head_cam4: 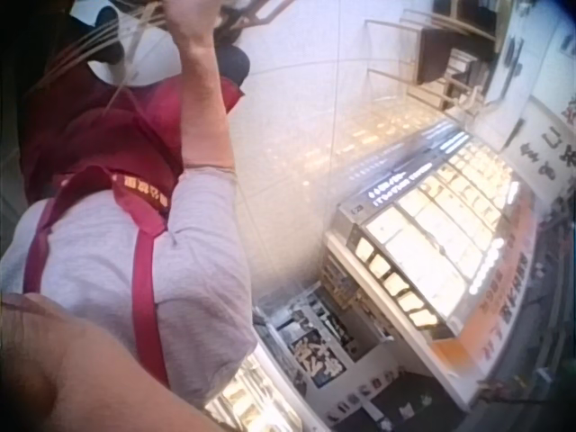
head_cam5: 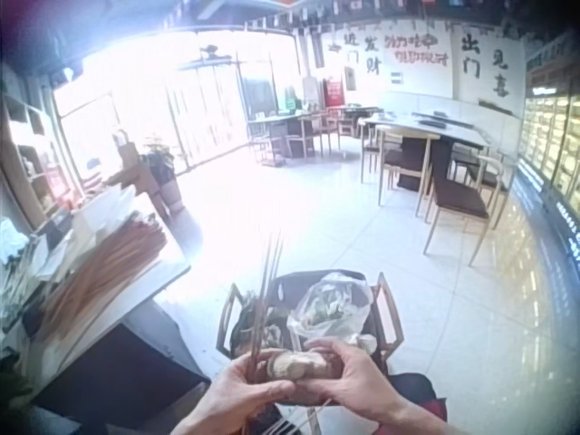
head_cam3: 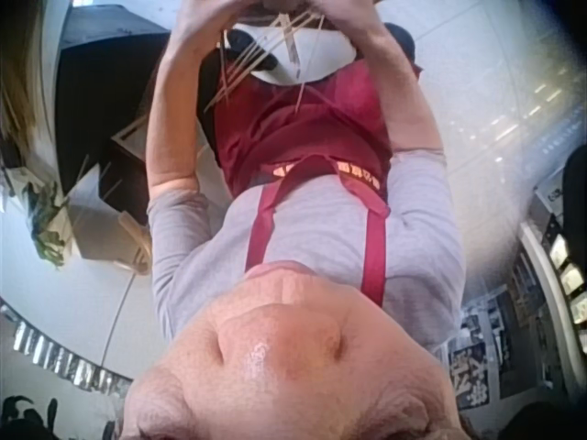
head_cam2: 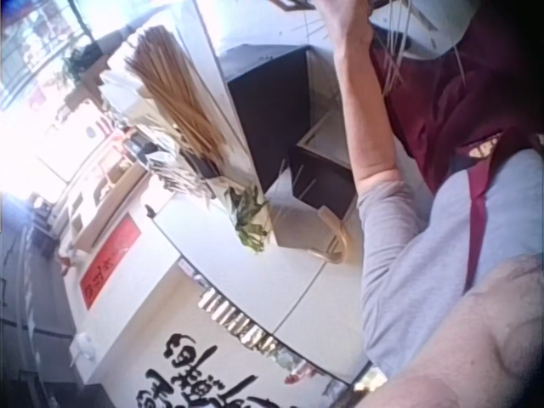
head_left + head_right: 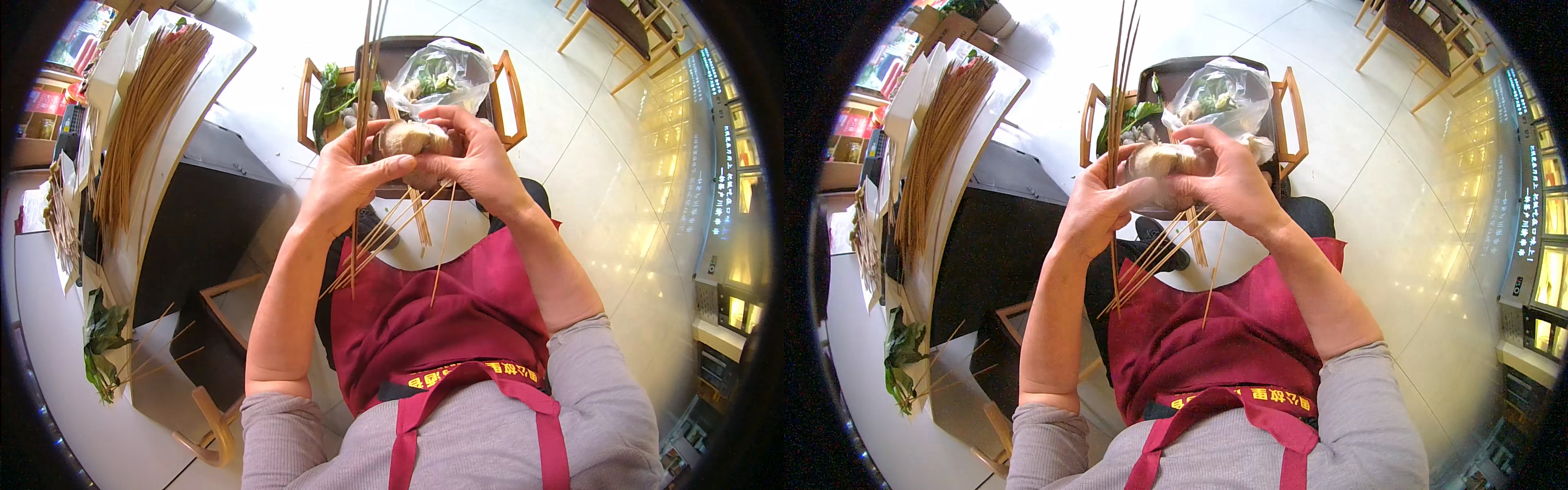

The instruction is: The person sits at a table and threads white mushrooms onto wooden skewers one by one. They pick up mushrooms from a tray, align them, and slide them onto the skewers, then place the completed skewers into a container.

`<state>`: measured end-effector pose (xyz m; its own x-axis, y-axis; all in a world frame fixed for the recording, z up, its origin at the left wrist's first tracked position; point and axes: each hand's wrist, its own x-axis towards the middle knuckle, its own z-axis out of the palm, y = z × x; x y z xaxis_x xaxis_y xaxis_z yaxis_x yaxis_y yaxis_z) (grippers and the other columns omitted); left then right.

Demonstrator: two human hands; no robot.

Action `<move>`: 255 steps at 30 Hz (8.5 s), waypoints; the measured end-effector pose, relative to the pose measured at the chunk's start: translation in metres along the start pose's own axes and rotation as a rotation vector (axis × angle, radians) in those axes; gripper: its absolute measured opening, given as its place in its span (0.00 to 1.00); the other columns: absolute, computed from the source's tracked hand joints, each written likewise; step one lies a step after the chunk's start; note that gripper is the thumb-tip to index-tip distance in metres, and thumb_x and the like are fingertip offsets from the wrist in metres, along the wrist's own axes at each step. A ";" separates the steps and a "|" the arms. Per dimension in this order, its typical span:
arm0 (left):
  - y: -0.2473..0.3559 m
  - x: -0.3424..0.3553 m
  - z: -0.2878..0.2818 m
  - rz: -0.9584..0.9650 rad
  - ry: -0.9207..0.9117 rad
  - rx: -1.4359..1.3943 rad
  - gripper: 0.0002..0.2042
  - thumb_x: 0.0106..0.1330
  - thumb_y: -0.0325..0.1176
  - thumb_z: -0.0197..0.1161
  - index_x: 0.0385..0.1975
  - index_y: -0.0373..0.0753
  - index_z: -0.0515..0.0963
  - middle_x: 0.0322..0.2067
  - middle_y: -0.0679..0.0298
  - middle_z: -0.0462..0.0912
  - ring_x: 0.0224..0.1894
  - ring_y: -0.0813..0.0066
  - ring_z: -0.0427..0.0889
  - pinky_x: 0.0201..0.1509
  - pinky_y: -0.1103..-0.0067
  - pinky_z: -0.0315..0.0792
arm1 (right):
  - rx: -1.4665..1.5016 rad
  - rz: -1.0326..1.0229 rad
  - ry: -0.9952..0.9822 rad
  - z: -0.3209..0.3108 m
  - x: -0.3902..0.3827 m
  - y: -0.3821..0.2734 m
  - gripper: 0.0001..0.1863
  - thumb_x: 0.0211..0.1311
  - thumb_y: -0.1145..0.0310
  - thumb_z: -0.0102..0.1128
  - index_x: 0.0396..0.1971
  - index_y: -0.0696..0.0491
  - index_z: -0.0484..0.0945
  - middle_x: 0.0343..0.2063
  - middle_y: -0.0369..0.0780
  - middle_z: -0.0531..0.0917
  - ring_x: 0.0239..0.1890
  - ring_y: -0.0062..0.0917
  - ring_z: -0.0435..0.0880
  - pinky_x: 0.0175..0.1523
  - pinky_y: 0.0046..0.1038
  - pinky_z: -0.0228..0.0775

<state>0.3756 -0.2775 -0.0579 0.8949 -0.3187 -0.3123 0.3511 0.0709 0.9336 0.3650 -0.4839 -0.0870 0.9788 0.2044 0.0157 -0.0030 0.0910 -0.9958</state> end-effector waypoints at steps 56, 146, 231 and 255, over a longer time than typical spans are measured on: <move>-0.095 0.097 -0.053 -0.244 0.094 0.207 0.18 0.62 0.36 0.73 0.47 0.32 0.81 0.32 0.66 0.84 0.29 0.81 0.81 0.29 0.83 0.76 | -0.063 0.332 -0.069 -0.071 0.033 0.058 0.28 0.48 0.73 0.77 0.51 0.58 0.77 0.47 0.42 0.81 0.49 0.27 0.80 0.56 0.29 0.75; 0.012 -0.166 -0.007 0.661 0.047 0.274 0.06 0.67 0.26 0.65 0.38 0.31 0.86 0.40 0.62 0.76 0.24 0.90 0.69 0.23 0.91 0.60 | 1.257 0.861 -0.051 0.044 -0.096 0.059 0.18 0.69 0.53 0.61 0.46 0.52 0.77 0.33 0.35 0.82 0.29 0.20 0.80 0.39 0.28 0.78; -0.080 -0.109 0.020 -0.047 0.157 0.243 0.09 0.65 0.23 0.66 0.43 0.33 0.86 0.22 0.75 0.78 0.24 0.91 0.70 0.26 0.88 0.63 | 1.129 0.350 0.192 0.039 -0.096 0.068 0.15 0.69 0.69 0.61 0.52 0.58 0.76 0.47 0.43 0.84 0.44 0.31 0.84 0.53 0.34 0.79; -0.130 -0.025 -0.010 -0.024 0.144 0.864 0.08 0.61 0.30 0.67 0.37 0.34 0.86 0.28 0.51 0.86 0.32 0.62 0.87 0.38 0.72 0.77 | 0.058 0.200 0.563 -0.102 0.001 0.182 0.27 0.63 0.73 0.65 0.61 0.62 0.69 0.51 0.45 0.80 0.54 0.32 0.80 0.59 0.32 0.72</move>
<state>0.3104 -0.2695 -0.1736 0.9364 -0.1843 -0.2987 0.0913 -0.6939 0.7143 0.3865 -0.5661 -0.2773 0.9161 -0.3230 -0.2374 -0.1941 0.1608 -0.9677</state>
